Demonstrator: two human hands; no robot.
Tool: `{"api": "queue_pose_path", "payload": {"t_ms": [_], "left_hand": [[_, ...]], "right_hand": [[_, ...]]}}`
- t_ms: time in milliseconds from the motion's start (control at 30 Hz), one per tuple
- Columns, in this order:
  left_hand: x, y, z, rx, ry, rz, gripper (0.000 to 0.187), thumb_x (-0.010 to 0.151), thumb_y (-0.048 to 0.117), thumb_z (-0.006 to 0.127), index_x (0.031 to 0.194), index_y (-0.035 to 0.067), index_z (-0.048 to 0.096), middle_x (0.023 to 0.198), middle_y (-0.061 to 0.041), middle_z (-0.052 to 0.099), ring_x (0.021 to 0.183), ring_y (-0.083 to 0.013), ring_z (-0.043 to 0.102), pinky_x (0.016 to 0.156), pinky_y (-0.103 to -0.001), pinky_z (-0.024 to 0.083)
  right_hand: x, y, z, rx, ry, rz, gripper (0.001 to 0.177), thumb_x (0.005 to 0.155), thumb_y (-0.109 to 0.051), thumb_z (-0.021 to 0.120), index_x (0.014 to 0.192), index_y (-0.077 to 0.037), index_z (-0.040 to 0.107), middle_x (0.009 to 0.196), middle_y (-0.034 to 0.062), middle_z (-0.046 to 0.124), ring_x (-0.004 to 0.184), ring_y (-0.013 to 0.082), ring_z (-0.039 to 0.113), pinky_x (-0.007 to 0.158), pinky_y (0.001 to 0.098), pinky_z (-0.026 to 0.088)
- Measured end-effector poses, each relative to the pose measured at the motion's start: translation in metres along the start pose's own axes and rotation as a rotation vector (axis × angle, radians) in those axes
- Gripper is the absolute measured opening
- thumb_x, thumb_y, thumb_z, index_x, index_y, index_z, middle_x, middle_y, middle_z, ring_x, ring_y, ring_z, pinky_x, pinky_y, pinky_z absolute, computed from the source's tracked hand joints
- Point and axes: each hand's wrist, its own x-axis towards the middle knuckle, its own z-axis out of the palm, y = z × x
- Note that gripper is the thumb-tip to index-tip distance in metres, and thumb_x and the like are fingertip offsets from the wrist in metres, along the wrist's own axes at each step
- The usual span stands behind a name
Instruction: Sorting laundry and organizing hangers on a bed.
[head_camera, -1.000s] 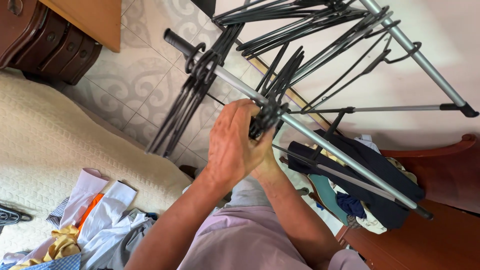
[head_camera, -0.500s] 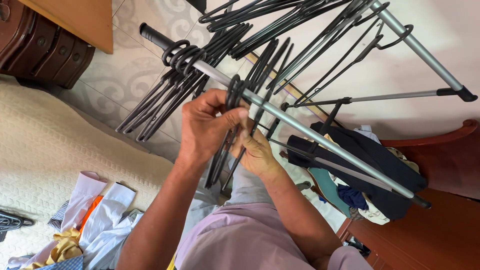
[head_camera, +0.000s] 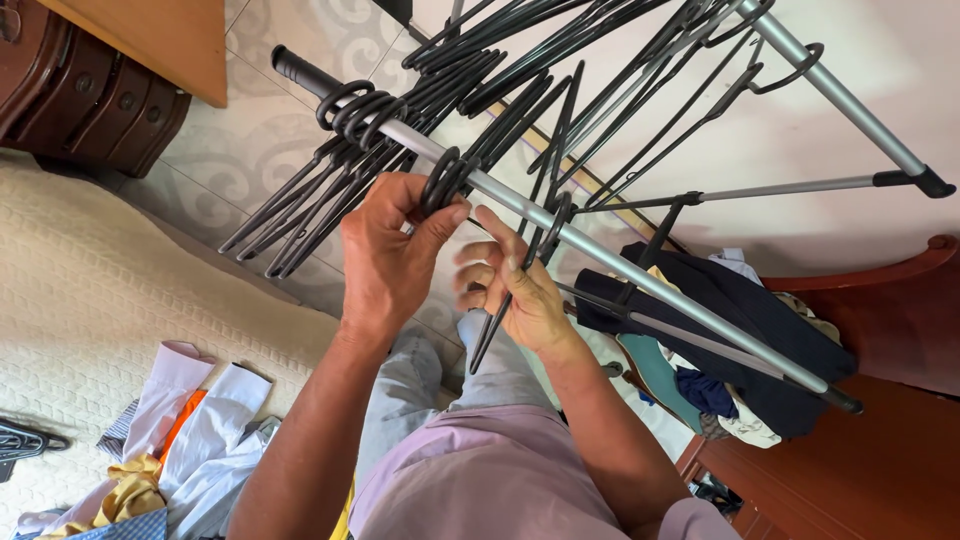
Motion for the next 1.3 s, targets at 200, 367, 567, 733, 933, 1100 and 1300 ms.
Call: {"api": "queue_pose_path", "payload": {"t_ms": [200,367,567,733,933,1100,1300], "left_hand": [[-0.01,-0.002,0.0,0.047,0.002,-0.01,0.011,0.093,0.016,0.088,0.093,0.011,0.078,0.078,-0.004,0.062,0.072,-0.0147,0.06,0.072,-0.027,0.054],[-0.017,-0.006,-0.004,0.052,-0.026,-0.017,0.013,0.091,0.016,0.089,0.093,0.009,0.077,0.078,-0.005,0.063,0.071,-0.0174,0.062,0.07,-0.029,0.053],[-0.026,0.015,-0.01,0.142,-0.027,-0.013,0.015,0.091,0.017,0.089,0.091,0.012,0.075,0.071,-0.002,0.06,0.064,-0.0185,0.06,0.064,-0.028,0.053],[-0.056,0.014,-0.024,0.229,-0.048,-0.088,0.016,0.089,0.016,0.088,0.091,0.011,0.073,0.069,-0.006,0.06,0.062,-0.023,0.062,0.062,-0.033,0.052],[-0.104,-0.021,-0.04,0.294,-0.03,-0.353,0.019,0.088,0.029,0.088,0.088,0.015,0.075,0.058,-0.006,0.055,0.055,-0.0196,0.055,0.056,-0.034,0.046],[-0.119,-0.029,-0.036,0.232,0.053,-0.46,0.018,0.088,0.025,0.087,0.087,0.013,0.074,0.055,-0.005,0.054,0.054,-0.0174,0.052,0.053,-0.034,0.043],[-0.147,-0.09,-0.042,0.4,0.039,-0.371,0.024,0.096,0.034,0.081,0.095,0.014,0.067,0.066,-0.011,0.057,0.063,-0.0338,0.063,0.062,-0.04,0.051]], "right_hand": [[0.012,-0.015,-0.017,0.069,0.101,-0.003,0.061,0.111,-0.04,0.051,0.155,0.002,0.039,0.081,0.002,0.054,0.061,0.0093,0.057,0.044,0.022,0.05],[0.025,-0.037,-0.011,0.1,0.182,0.05,0.025,0.114,-0.031,0.052,0.129,-0.011,0.056,0.08,-0.0017,0.042,0.059,0.0045,0.042,0.041,0.013,0.032],[0.031,-0.047,-0.019,0.13,0.169,-0.001,0.033,0.114,-0.029,0.051,0.143,-0.012,0.05,0.08,0.0021,0.041,0.061,0.0085,0.041,0.043,0.0123,0.029],[0.028,-0.04,-0.026,0.152,0.225,0.013,0.024,0.114,-0.028,0.051,0.134,-0.015,0.056,0.077,0.0019,0.04,0.059,0.0087,0.039,0.042,0.0127,0.029],[0.011,-0.013,-0.023,0.118,0.307,0.125,0.023,0.112,-0.036,0.054,0.122,-0.017,0.06,0.075,-0.0004,0.045,0.056,0.0071,0.04,0.039,0.0143,0.029],[-0.027,0.04,-0.028,0.211,0.344,0.232,0.024,0.111,-0.039,0.055,0.12,-0.017,0.057,0.073,-0.0006,0.042,0.054,0.0083,0.04,0.038,0.0154,0.028],[-0.066,0.074,-0.033,-0.028,0.362,0.458,0.026,0.113,-0.044,0.05,0.115,-0.019,0.052,0.072,-0.0031,0.038,0.053,0.0065,0.038,0.037,0.0151,0.028]]}}
